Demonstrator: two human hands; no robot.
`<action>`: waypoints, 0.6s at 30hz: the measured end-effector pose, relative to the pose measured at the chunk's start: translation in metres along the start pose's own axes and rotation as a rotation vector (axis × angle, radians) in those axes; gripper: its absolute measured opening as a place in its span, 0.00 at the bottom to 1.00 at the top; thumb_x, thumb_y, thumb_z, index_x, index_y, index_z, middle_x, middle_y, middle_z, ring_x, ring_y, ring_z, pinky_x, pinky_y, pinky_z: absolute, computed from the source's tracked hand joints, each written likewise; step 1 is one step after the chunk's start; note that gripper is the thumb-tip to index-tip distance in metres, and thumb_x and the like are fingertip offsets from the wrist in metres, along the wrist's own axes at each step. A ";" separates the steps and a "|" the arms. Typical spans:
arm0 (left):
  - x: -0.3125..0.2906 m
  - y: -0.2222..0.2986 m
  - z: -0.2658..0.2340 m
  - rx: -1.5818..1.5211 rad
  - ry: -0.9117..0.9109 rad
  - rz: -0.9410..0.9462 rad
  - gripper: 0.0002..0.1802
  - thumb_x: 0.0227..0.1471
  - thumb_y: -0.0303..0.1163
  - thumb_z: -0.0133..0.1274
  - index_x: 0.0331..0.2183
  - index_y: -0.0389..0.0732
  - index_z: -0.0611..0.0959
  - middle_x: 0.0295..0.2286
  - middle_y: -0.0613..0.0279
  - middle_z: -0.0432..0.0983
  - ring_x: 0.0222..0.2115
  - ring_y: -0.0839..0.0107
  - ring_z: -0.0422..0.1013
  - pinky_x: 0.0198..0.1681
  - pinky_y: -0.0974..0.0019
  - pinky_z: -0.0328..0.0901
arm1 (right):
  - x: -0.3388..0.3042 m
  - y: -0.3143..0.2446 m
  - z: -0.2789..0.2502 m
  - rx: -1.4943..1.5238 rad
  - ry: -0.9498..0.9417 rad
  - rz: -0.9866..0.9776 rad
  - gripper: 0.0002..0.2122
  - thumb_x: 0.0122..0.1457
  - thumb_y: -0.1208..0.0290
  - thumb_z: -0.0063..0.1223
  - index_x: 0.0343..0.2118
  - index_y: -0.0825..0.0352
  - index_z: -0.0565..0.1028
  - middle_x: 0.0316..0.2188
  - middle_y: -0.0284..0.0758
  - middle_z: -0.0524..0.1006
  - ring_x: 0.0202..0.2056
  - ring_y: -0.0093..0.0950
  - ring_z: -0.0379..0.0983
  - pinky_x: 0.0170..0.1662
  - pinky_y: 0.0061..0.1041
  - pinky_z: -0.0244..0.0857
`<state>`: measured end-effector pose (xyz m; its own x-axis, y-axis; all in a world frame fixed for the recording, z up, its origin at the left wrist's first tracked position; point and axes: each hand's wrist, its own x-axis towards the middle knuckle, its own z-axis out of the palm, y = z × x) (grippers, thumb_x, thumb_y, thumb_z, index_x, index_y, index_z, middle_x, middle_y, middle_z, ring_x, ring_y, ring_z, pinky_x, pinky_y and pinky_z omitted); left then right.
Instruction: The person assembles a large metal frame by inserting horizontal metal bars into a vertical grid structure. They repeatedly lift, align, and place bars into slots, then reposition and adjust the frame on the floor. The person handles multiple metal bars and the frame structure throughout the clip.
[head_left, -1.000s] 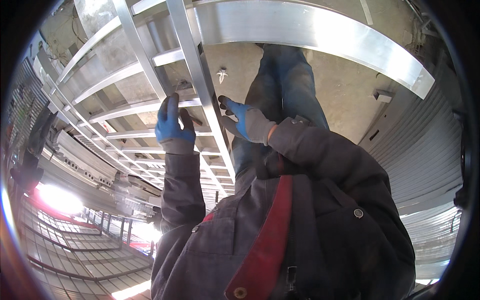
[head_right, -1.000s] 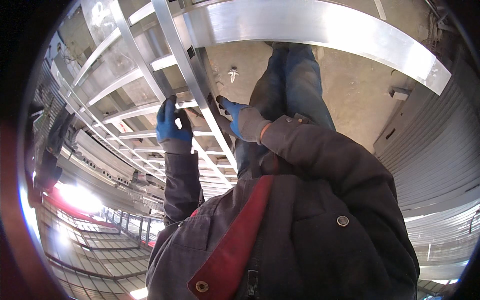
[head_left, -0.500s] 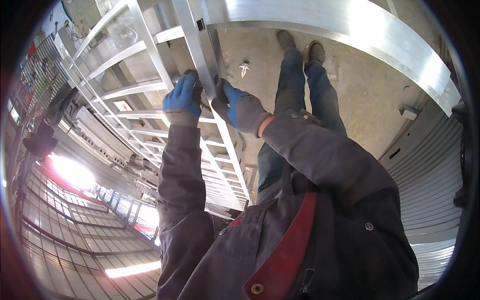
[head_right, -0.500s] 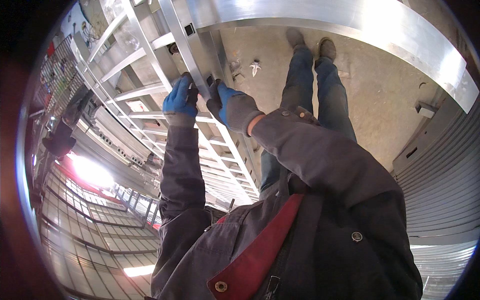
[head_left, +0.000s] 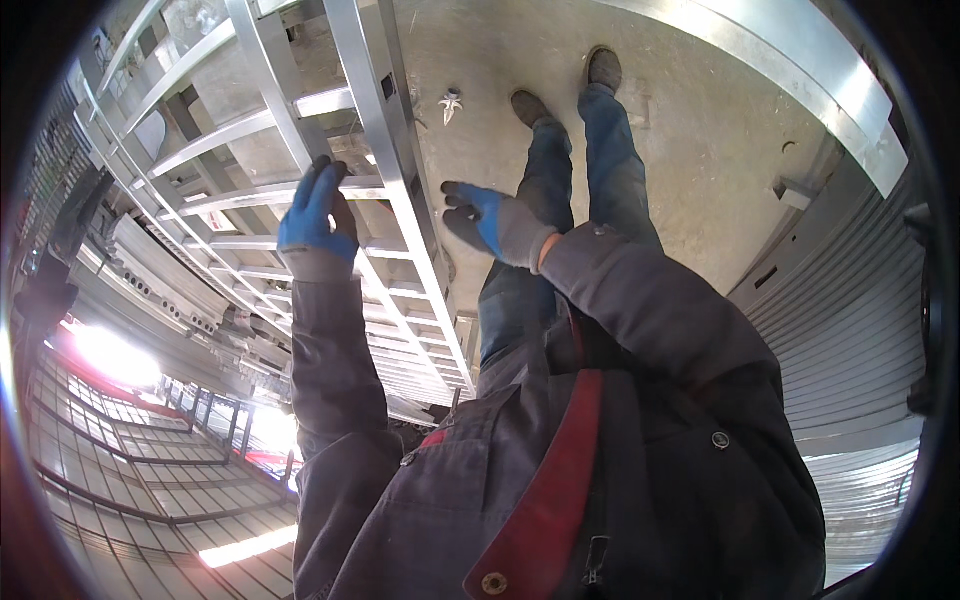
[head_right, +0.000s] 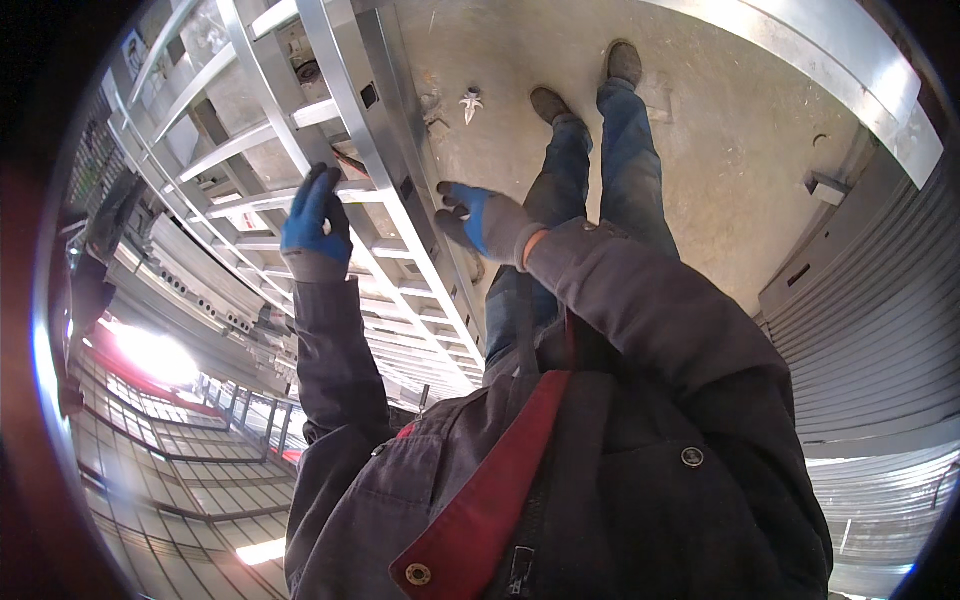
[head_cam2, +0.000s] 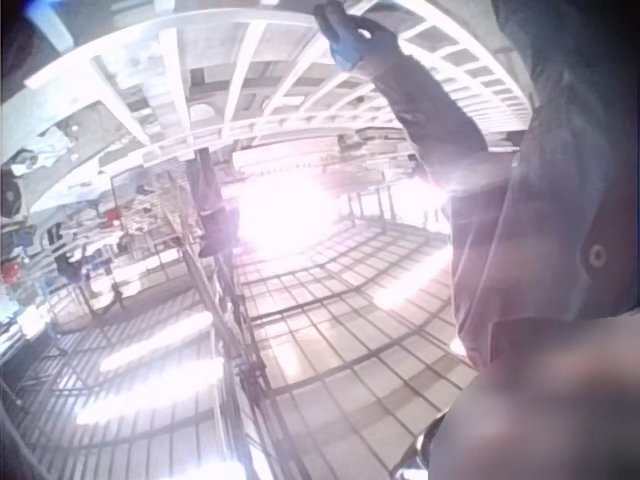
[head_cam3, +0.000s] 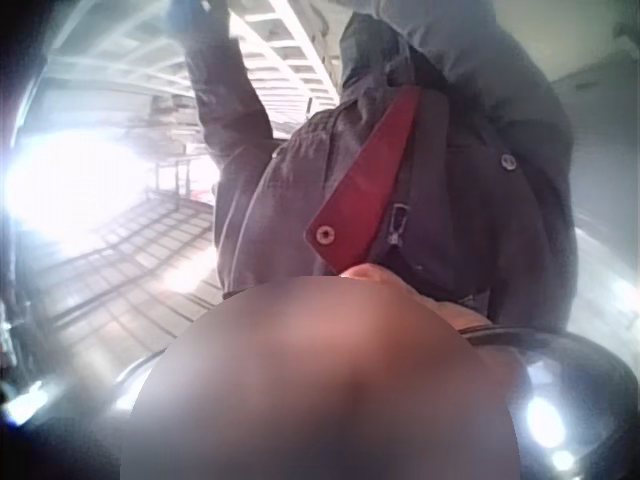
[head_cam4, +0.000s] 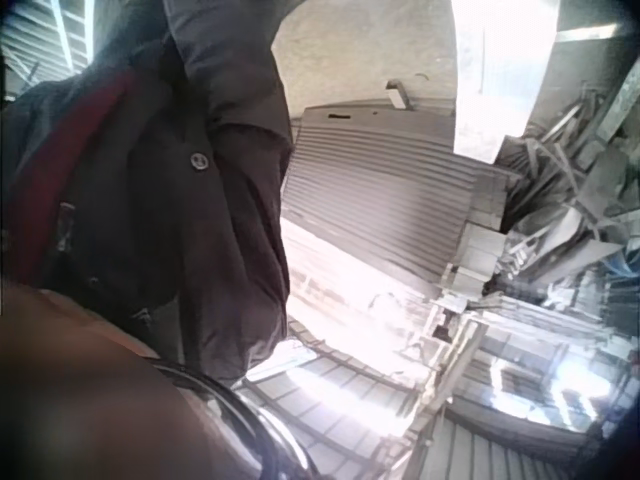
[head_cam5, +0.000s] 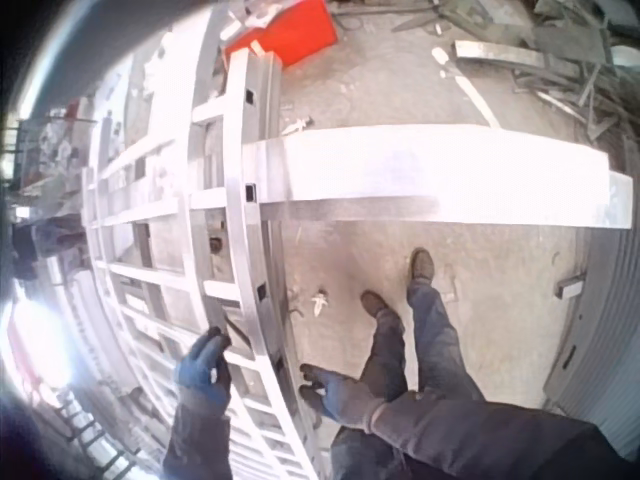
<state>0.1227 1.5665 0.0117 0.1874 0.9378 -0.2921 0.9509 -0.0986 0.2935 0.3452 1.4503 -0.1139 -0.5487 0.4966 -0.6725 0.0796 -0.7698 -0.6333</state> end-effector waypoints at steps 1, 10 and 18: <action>-0.010 -0.001 0.004 0.039 -0.063 -0.014 0.22 0.52 0.21 0.55 0.49 0.46 0.84 0.49 0.50 0.80 0.45 0.50 0.79 0.44 0.56 0.76 | 0.001 0.001 0.012 0.030 0.030 -0.066 0.27 0.63 0.58 0.59 0.62 0.65 0.70 0.49 0.47 0.81 0.51 0.41 0.79 0.53 0.32 0.71; -0.029 -0.028 0.040 0.105 -0.037 0.165 0.20 0.51 0.33 0.64 0.48 0.48 0.83 0.45 0.58 0.83 0.34 0.57 0.82 0.34 0.58 0.75 | 0.005 -0.019 0.052 -0.079 0.200 -0.176 0.27 0.65 0.57 0.56 0.62 0.68 0.67 0.46 0.52 0.81 0.49 0.48 0.78 0.49 0.39 0.72; -0.031 -0.020 0.038 0.078 -0.023 0.149 0.20 0.53 0.29 0.62 0.49 0.47 0.84 0.46 0.56 0.83 0.39 0.55 0.81 0.40 0.59 0.76 | 0.003 -0.024 0.057 -0.106 0.190 -0.096 0.27 0.65 0.59 0.56 0.61 0.70 0.66 0.47 0.51 0.80 0.48 0.45 0.79 0.49 0.37 0.72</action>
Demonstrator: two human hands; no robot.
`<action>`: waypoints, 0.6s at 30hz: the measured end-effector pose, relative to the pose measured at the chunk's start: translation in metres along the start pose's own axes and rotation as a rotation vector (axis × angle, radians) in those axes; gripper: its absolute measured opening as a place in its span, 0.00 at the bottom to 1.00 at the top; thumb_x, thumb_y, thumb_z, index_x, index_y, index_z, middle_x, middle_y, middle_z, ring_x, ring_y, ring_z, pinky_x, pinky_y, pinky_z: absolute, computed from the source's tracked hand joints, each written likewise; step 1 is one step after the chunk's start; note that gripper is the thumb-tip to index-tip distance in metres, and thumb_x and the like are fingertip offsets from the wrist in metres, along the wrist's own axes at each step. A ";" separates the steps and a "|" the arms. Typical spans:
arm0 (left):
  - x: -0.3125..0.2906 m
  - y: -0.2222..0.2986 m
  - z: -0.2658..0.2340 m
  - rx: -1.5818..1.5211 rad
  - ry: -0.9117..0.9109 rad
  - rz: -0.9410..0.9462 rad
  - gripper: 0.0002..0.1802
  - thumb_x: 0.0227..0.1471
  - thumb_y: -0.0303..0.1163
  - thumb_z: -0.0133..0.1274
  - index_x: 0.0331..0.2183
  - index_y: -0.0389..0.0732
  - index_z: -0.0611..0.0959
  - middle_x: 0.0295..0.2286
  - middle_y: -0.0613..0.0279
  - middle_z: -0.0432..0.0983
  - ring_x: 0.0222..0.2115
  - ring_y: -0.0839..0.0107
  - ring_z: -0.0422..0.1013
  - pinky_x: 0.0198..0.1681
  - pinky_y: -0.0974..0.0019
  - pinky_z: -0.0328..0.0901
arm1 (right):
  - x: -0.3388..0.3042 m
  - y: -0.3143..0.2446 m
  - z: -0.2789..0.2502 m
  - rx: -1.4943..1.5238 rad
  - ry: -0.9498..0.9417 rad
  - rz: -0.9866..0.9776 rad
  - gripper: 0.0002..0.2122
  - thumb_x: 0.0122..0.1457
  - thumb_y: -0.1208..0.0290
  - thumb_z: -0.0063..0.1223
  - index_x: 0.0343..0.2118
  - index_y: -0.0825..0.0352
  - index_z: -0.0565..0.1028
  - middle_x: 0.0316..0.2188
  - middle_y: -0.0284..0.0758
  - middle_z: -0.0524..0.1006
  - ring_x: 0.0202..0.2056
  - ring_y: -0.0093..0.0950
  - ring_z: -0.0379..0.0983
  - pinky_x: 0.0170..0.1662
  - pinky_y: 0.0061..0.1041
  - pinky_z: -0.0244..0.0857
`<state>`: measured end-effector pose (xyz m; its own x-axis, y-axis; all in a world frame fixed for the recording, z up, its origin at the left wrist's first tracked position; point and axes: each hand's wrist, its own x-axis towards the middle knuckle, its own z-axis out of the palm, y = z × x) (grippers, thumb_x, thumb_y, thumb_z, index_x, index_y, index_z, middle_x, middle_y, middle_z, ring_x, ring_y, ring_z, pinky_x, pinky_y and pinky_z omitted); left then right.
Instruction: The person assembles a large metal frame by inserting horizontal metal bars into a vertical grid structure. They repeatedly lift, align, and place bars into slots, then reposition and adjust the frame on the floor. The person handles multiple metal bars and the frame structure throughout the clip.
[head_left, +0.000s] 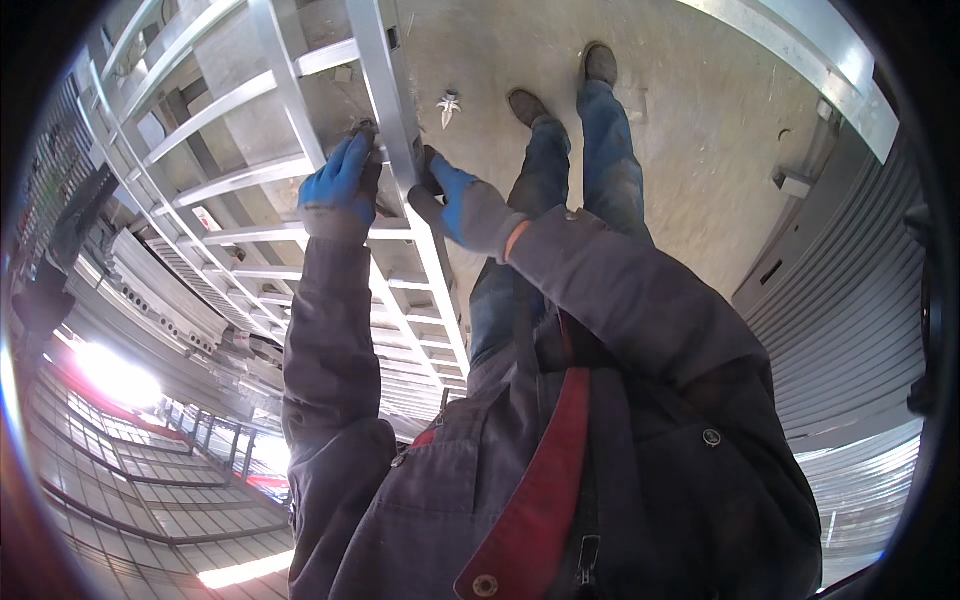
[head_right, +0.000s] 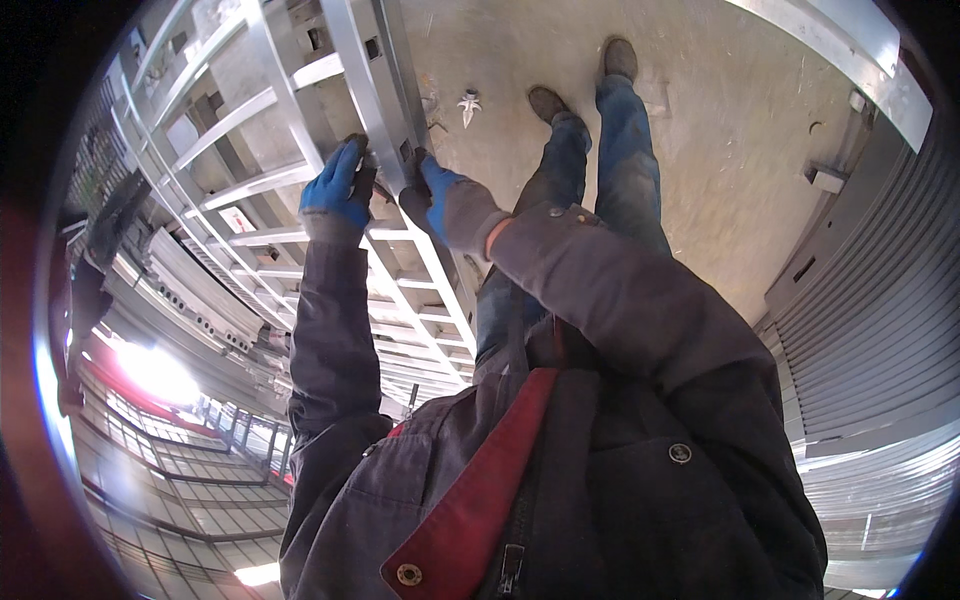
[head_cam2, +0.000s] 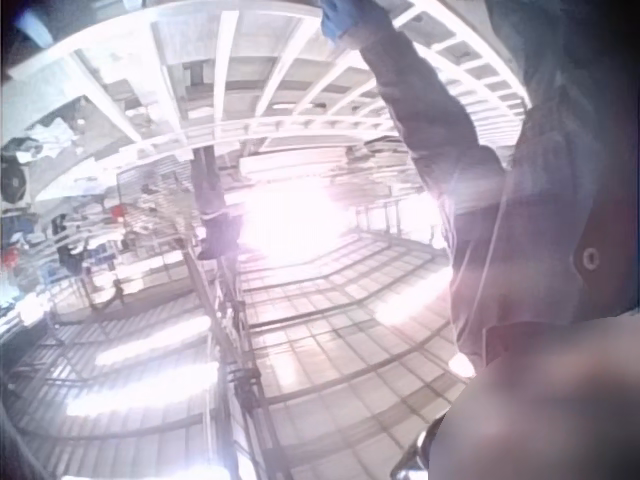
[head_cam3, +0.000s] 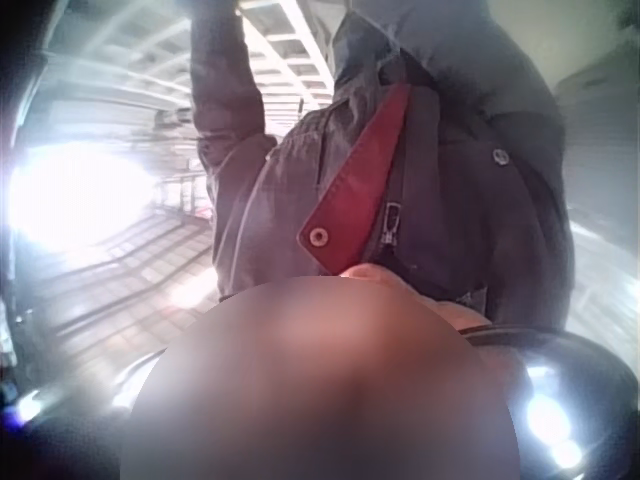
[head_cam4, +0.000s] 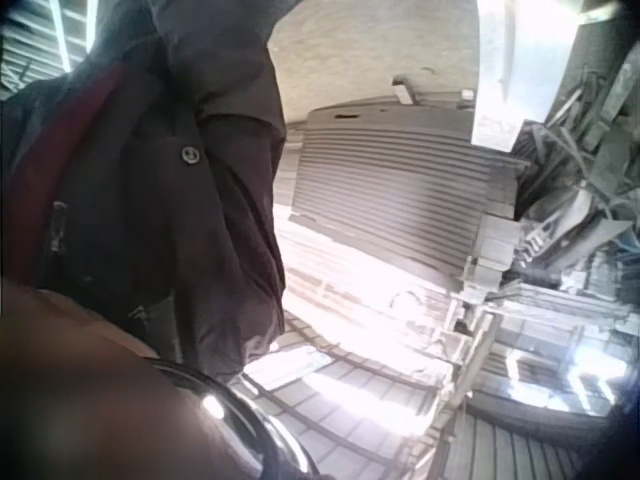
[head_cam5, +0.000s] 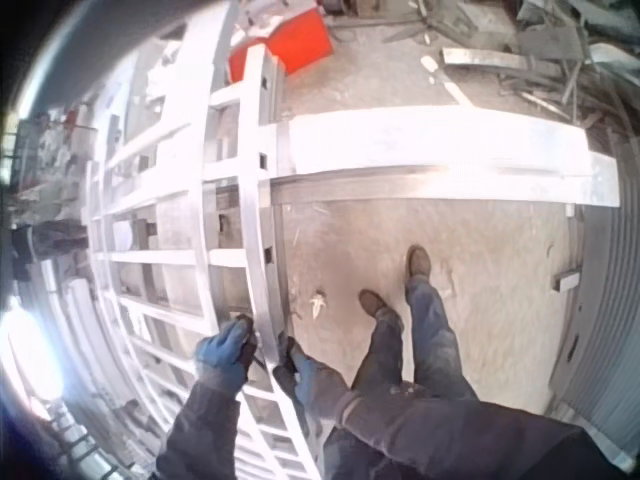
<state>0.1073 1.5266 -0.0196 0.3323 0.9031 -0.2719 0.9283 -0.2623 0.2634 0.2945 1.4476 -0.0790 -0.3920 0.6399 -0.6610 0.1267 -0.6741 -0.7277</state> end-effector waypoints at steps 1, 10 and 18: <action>-0.002 0.002 -0.003 -0.036 0.009 -0.018 0.20 0.53 0.28 0.60 0.49 0.47 0.83 0.45 0.56 0.83 0.39 0.55 0.81 0.39 0.58 0.76 | -0.001 0.005 -0.003 0.052 -0.014 -0.002 0.28 0.66 0.61 0.57 0.63 0.71 0.64 0.49 0.50 0.80 0.49 0.42 0.79 0.50 0.34 0.72; -0.133 0.028 -0.011 -0.307 0.358 -0.461 0.14 0.57 0.22 0.57 0.46 0.39 0.87 0.40 0.51 0.85 0.39 0.59 0.82 0.40 0.62 0.75 | -0.069 0.061 -0.043 -0.408 -0.113 0.073 0.20 0.65 0.56 0.55 0.52 0.65 0.78 0.45 0.49 0.81 0.48 0.45 0.79 0.50 0.38 0.71; -0.272 0.133 0.030 -0.802 0.053 -0.583 0.29 0.52 0.37 0.61 0.55 0.38 0.79 0.50 0.45 0.79 0.52 0.48 0.75 0.56 0.53 0.69 | -0.093 -0.029 -0.052 -0.924 -0.303 0.033 0.22 0.64 0.46 0.52 0.36 0.65 0.82 0.38 0.49 0.82 0.42 0.48 0.79 0.44 0.42 0.72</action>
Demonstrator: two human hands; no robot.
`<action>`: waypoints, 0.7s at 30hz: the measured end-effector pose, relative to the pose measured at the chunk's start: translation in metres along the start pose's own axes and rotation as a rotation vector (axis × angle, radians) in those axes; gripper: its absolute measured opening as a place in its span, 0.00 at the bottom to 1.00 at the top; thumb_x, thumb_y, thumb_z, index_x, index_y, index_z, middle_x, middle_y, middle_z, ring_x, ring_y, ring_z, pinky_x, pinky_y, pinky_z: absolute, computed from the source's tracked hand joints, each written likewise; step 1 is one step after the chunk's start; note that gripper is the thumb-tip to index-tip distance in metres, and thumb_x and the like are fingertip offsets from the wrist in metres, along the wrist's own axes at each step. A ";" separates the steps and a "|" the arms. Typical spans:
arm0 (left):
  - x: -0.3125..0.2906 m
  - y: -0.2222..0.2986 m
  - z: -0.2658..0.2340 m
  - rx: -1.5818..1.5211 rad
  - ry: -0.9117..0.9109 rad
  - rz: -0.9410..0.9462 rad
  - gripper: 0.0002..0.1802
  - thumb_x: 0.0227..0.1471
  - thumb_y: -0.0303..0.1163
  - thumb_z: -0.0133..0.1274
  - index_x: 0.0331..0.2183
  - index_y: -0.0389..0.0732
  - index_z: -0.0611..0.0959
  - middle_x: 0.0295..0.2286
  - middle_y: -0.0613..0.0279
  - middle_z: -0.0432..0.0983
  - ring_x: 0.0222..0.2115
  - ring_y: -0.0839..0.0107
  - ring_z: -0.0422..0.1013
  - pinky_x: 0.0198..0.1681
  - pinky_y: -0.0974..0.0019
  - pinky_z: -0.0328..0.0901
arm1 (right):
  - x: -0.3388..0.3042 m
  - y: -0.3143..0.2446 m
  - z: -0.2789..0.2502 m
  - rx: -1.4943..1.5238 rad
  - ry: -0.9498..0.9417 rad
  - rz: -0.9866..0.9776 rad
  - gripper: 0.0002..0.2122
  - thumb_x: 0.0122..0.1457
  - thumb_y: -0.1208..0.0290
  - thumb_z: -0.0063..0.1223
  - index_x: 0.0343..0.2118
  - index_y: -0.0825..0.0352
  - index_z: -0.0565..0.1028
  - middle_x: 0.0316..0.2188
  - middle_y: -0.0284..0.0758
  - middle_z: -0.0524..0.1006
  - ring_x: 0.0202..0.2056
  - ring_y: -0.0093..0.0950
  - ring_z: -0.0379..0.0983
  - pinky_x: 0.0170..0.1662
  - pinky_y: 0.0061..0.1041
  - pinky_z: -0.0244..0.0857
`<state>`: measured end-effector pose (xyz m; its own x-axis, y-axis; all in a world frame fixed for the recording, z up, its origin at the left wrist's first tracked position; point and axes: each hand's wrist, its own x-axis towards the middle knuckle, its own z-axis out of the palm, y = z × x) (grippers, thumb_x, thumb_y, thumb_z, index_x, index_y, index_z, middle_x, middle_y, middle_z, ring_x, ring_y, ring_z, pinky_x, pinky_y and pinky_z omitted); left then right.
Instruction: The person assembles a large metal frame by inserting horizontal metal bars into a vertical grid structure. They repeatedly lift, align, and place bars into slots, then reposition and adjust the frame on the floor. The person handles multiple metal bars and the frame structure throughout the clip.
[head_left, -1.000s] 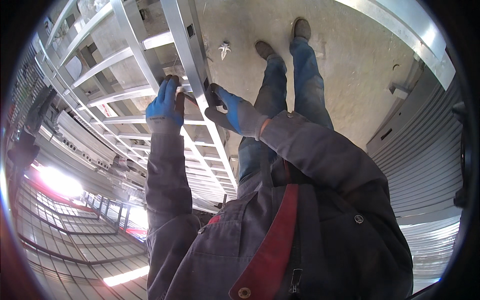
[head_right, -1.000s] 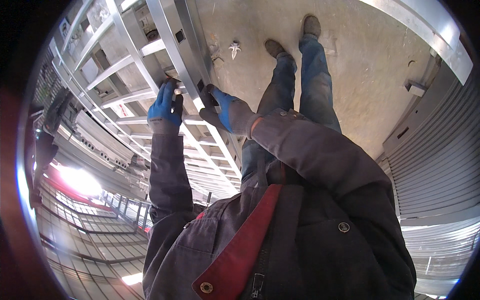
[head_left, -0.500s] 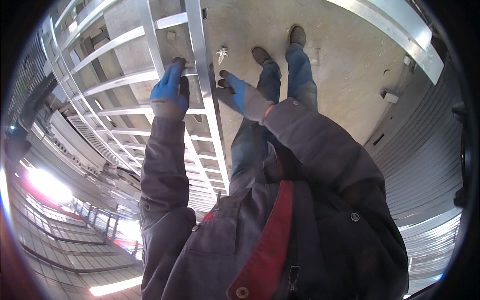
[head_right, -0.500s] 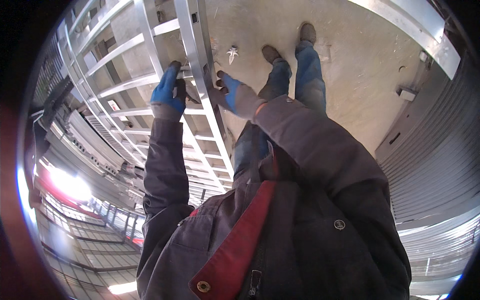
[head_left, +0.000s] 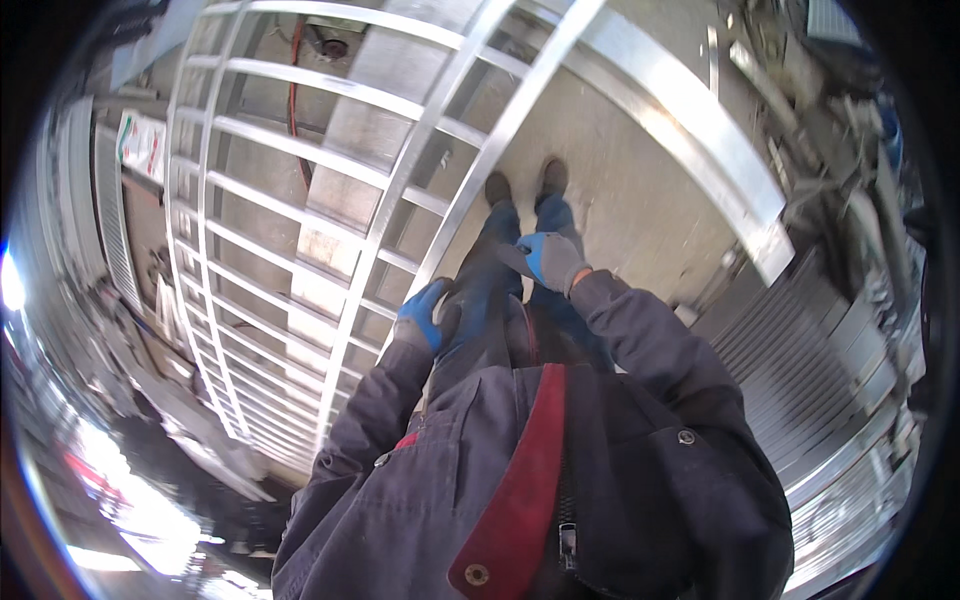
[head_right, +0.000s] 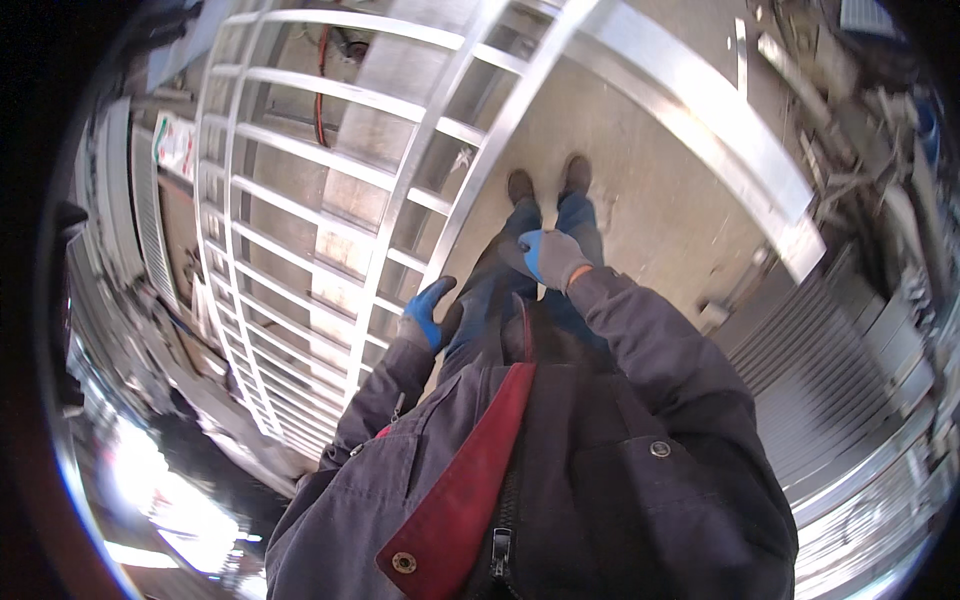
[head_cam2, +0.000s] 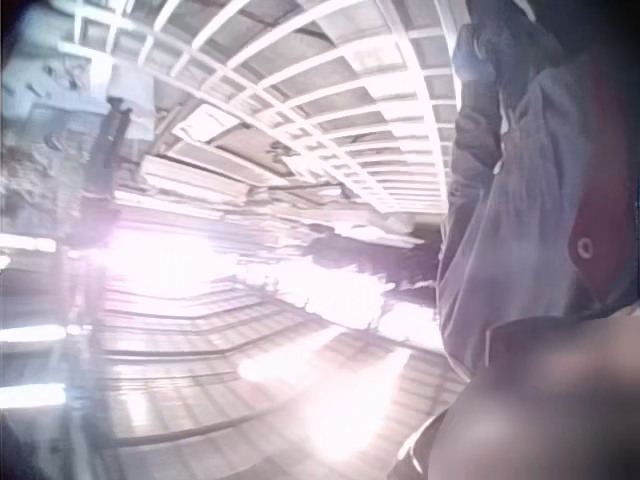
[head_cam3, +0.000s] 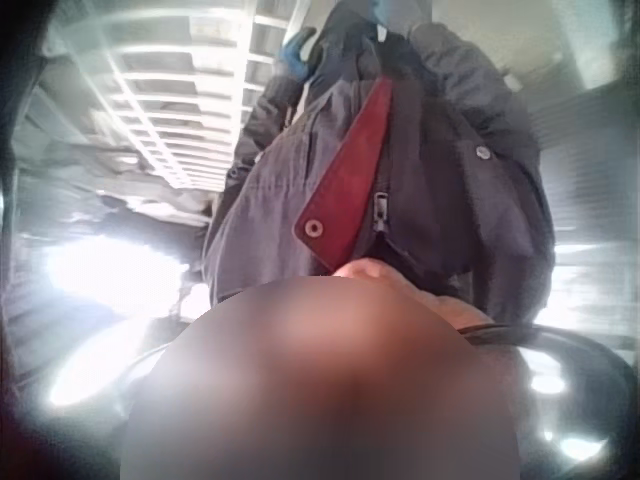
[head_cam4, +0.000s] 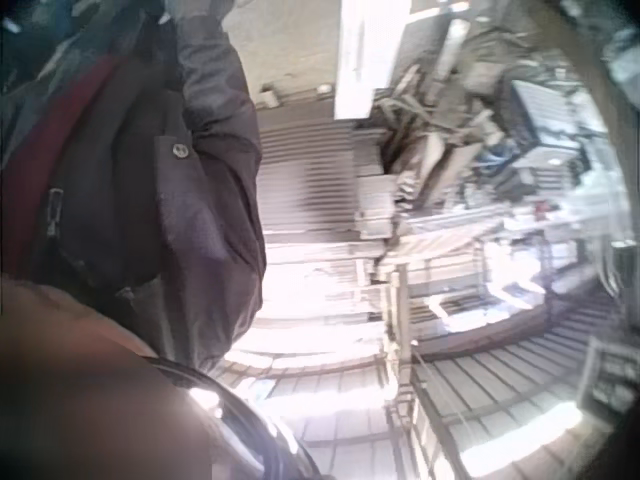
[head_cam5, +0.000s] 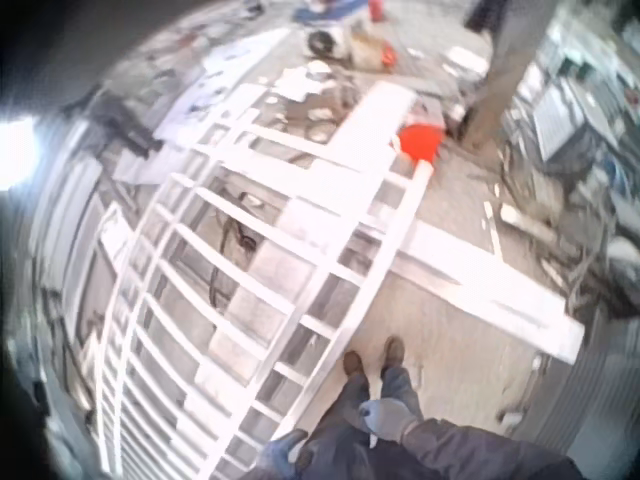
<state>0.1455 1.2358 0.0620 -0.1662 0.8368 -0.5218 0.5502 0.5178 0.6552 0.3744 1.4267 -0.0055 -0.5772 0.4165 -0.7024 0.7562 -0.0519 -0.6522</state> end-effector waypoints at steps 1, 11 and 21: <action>-0.014 0.000 0.006 -0.050 0.040 -0.054 0.33 0.51 0.37 0.61 0.58 0.38 0.76 0.52 0.43 0.77 0.53 0.47 0.74 0.57 0.52 0.68 | -0.003 -0.006 -0.008 -0.039 -0.012 0.023 0.23 0.63 0.45 0.53 0.36 0.65 0.82 0.38 0.49 0.82 0.42 0.48 0.79 0.44 0.42 0.72; -0.098 -0.005 0.087 -0.820 0.553 -0.330 0.36 0.54 0.20 0.50 0.65 0.38 0.66 0.56 0.50 0.73 0.47 0.66 0.75 0.45 0.66 0.72 | -0.019 -0.056 -0.045 -0.464 -0.181 -0.319 0.21 0.63 0.47 0.53 0.47 0.59 0.80 0.43 0.46 0.82 0.47 0.50 0.77 0.49 0.44 0.71; -0.090 -0.011 0.142 -0.924 0.860 -0.485 0.18 0.62 0.39 0.59 0.46 0.35 0.86 0.40 0.54 0.85 0.39 0.69 0.78 0.47 0.64 0.72 | -0.048 -0.125 -0.023 -0.697 -0.325 -0.406 0.21 0.65 0.49 0.50 0.48 0.61 0.79 0.44 0.47 0.82 0.46 0.49 0.78 0.47 0.45 0.71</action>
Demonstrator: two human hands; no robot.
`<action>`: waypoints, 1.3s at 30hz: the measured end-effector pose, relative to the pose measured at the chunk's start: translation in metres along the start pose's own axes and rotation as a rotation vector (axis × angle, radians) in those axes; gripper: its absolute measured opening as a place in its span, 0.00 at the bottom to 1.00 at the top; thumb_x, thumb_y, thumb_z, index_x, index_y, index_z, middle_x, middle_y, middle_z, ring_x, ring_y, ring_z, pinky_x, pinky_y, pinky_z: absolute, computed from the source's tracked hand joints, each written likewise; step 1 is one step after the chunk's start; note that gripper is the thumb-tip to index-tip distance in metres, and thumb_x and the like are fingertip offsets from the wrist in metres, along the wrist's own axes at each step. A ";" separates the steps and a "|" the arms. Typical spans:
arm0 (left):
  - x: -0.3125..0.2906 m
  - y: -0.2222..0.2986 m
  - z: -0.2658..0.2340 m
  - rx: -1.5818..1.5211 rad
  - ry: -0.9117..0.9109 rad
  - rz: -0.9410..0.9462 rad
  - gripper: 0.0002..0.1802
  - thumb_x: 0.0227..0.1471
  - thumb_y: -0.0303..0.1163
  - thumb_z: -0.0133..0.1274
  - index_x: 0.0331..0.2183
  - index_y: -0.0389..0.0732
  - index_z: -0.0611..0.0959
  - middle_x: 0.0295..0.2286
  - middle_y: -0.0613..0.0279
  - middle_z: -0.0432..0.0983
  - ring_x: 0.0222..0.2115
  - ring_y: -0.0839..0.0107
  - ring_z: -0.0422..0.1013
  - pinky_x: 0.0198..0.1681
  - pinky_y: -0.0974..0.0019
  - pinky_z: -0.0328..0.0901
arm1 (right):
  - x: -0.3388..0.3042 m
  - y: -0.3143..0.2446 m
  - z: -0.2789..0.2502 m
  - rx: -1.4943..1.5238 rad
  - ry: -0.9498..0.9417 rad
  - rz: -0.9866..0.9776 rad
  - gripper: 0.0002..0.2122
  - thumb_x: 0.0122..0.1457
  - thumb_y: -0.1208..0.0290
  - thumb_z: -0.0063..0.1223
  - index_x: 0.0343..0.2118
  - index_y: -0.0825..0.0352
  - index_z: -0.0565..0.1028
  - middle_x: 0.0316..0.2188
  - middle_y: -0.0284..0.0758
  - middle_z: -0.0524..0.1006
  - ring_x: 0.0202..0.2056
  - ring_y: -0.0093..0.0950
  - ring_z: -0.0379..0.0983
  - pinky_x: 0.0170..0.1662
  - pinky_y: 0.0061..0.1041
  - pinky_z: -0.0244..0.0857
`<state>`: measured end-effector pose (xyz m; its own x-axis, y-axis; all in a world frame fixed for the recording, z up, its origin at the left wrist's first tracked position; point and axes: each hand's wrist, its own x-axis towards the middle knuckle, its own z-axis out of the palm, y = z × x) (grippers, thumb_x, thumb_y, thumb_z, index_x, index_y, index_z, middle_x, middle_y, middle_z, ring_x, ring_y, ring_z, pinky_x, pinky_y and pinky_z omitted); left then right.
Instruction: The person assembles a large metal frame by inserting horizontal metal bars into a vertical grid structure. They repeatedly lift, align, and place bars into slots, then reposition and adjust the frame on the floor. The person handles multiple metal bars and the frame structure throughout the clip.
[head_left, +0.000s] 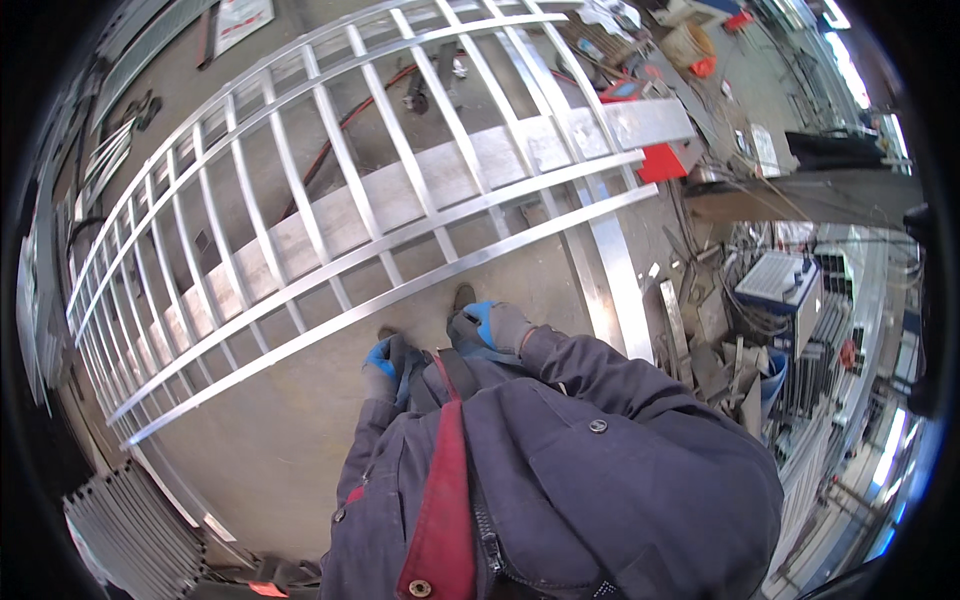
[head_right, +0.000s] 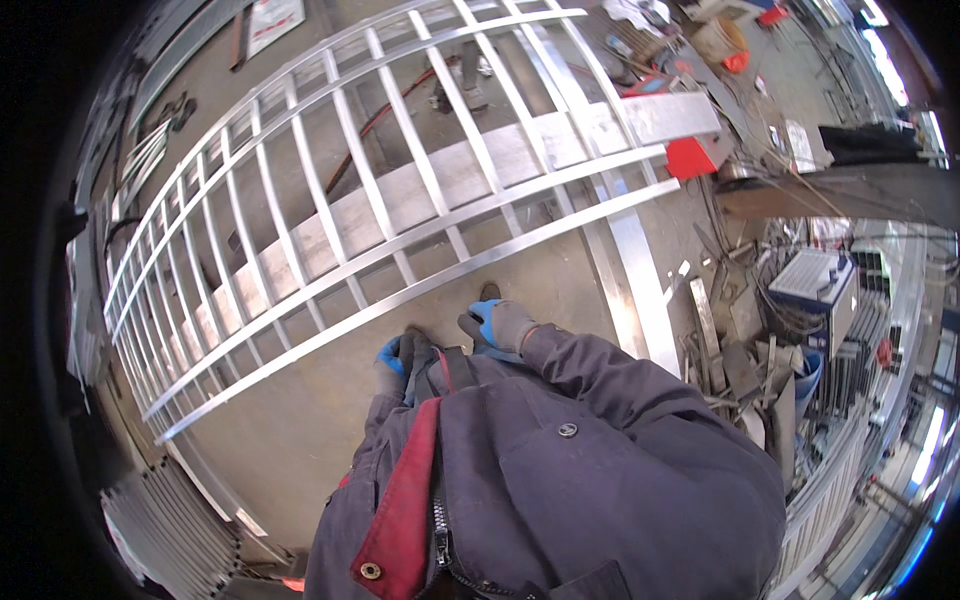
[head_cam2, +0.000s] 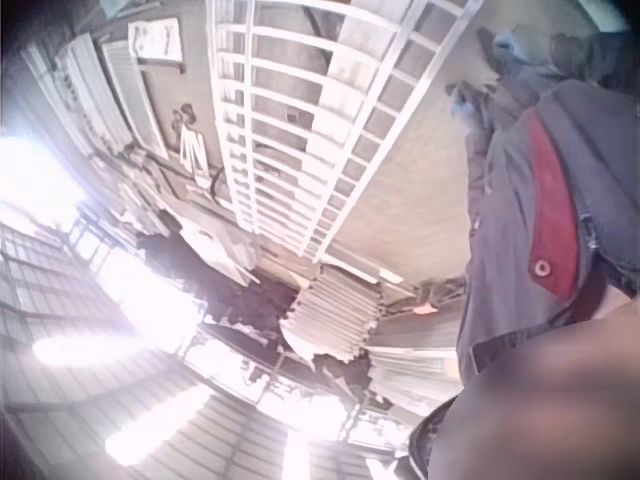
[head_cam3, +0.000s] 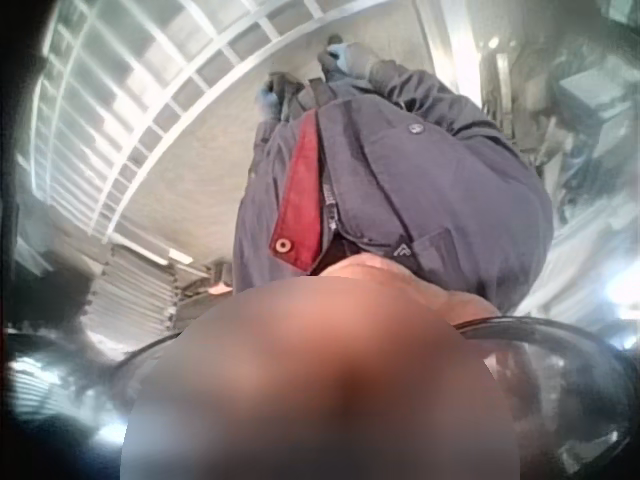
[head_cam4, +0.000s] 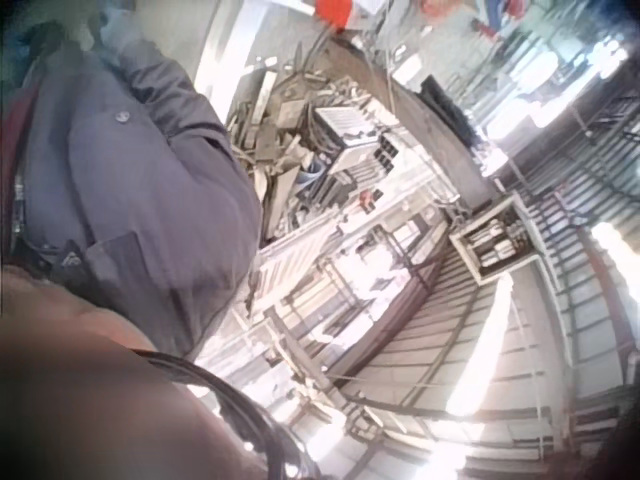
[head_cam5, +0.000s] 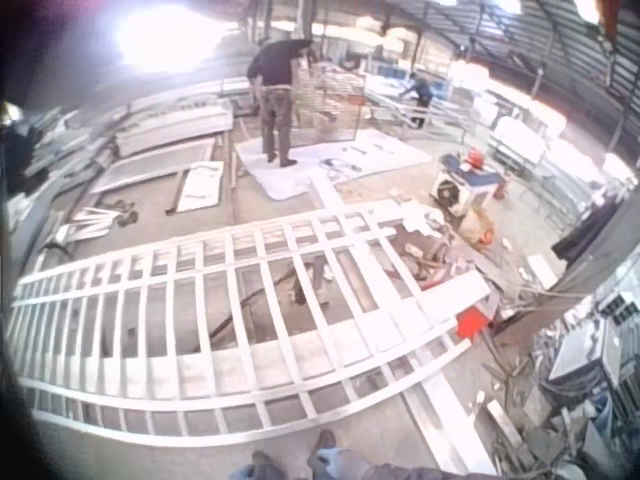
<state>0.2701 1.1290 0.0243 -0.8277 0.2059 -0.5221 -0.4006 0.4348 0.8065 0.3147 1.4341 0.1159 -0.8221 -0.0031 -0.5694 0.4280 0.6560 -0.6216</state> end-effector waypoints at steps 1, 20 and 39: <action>0.000 -0.001 -0.011 0.004 -0.015 -0.014 0.18 0.62 0.40 0.59 0.45 0.34 0.86 0.40 0.53 0.85 0.39 0.69 0.78 0.46 0.64 0.72 | 0.001 -0.004 0.003 0.040 -0.009 -0.017 0.20 0.65 0.50 0.50 0.48 0.61 0.79 0.44 0.47 0.82 0.46 0.50 0.78 0.48 0.45 0.71; -0.102 -0.075 -0.274 -0.634 0.106 0.017 0.52 0.43 0.15 0.48 0.70 0.41 0.56 0.63 0.45 0.64 0.50 0.62 0.75 0.46 0.64 0.71 | 0.038 -0.197 0.168 -0.034 -0.022 -0.186 0.21 0.62 0.54 0.58 0.49 0.67 0.81 0.43 0.47 0.83 0.46 0.42 0.81 0.49 0.36 0.73; -0.149 -0.124 -0.426 -0.718 0.712 -0.252 0.20 0.62 0.41 0.57 0.48 0.36 0.84 0.39 0.58 0.83 0.40 0.68 0.77 0.44 0.66 0.72 | 0.207 -0.476 0.292 -0.273 -0.348 -0.569 0.21 0.63 0.52 0.54 0.51 0.62 0.80 0.45 0.46 0.82 0.48 0.46 0.79 0.51 0.39 0.72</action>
<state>0.2752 0.6716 0.1203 -0.6343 -0.4849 -0.6022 -0.5409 -0.2782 0.7937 0.0504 0.9015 0.1369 -0.7029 -0.6112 -0.3638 -0.1779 0.6462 -0.7421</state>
